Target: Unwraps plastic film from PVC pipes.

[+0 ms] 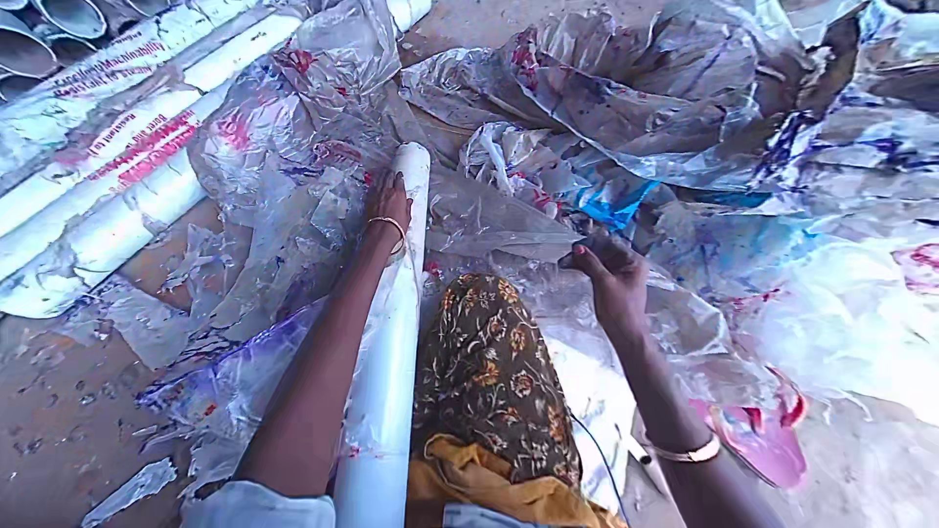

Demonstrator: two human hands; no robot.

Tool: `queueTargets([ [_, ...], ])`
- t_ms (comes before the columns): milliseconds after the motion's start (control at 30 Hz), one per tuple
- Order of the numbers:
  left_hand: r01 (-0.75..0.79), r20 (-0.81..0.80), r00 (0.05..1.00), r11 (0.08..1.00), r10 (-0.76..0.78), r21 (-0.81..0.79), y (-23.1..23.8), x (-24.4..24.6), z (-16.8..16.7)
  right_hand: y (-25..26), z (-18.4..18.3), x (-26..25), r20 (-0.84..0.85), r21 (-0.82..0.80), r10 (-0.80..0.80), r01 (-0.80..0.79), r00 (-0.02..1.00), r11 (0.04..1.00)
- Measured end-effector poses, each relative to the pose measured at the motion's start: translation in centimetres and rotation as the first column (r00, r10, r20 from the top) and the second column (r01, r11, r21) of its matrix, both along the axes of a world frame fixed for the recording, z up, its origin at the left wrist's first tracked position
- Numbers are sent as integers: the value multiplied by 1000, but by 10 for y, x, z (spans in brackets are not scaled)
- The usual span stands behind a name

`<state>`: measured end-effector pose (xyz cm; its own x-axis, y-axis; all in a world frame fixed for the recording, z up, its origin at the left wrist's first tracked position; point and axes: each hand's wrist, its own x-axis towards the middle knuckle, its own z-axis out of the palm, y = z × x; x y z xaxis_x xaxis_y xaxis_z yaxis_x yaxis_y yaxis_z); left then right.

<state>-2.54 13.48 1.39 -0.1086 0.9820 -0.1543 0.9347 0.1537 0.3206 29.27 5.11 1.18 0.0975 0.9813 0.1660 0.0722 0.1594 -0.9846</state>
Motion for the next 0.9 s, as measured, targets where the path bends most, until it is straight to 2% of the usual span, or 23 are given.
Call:
queueTargets([
  [100,82,28,996,992,-80,-99,18,1,-14,-74,15,107,271,-30,-50,61,961,998],
  [167,74,-22,997,990,-78,-121,23,3,-21,-123,23,154,429,-184,-109,205,897,961],
  [233,12,-83,996,996,-19,-92,28,-2,-33,-164,18,181,529,-375,-83,321,844,870],
  [267,-35,-109,994,997,28,-66,35,-10,-45,-181,10,187,576,-474,-29,362,817,802],
  [333,-134,-119,984,991,130,-22,49,-22,-63,-209,-13,194,608,-663,201,351,768,661],
  [400,-200,-130,973,979,193,-43,44,-8,-54,-238,-45,196,570,-776,413,300,710,555],
  [433,-236,-124,966,970,228,-56,40,5,-41,-246,-61,193,576,-785,464,299,673,542],
  [500,-332,-58,943,941,329,-65,32,18,-28,-259,-91,184,629,-750,477,318,614,580],
  [567,-427,74,900,902,431,-64,28,19,-27,-269,-113,182,696,-680,445,318,563,661],
  [600,-460,127,876,885,465,-68,27,18,-27,-272,-114,182,721,-633,387,319,575,706],
  [667,-486,197,848,870,493,-86,26,16,-26,-277,-113,182,789,-422,137,366,598,829],
  [733,-474,241,842,875,482,-93,24,13,-27,-261,-93,175,686,-340,-67,400,725,851],
  [767,-456,263,847,886,462,-87,22,10,-28,-241,-78,167,584,-356,-112,377,804,855],
  [833,-426,323,847,903,422,-64,17,5,-29,-187,-50,133,392,-329,-165,305,905,893],
  [900,-418,369,840,908,397,-24,13,1,-31,-125,-31,82,210,-288,-113,171,971,942],
])
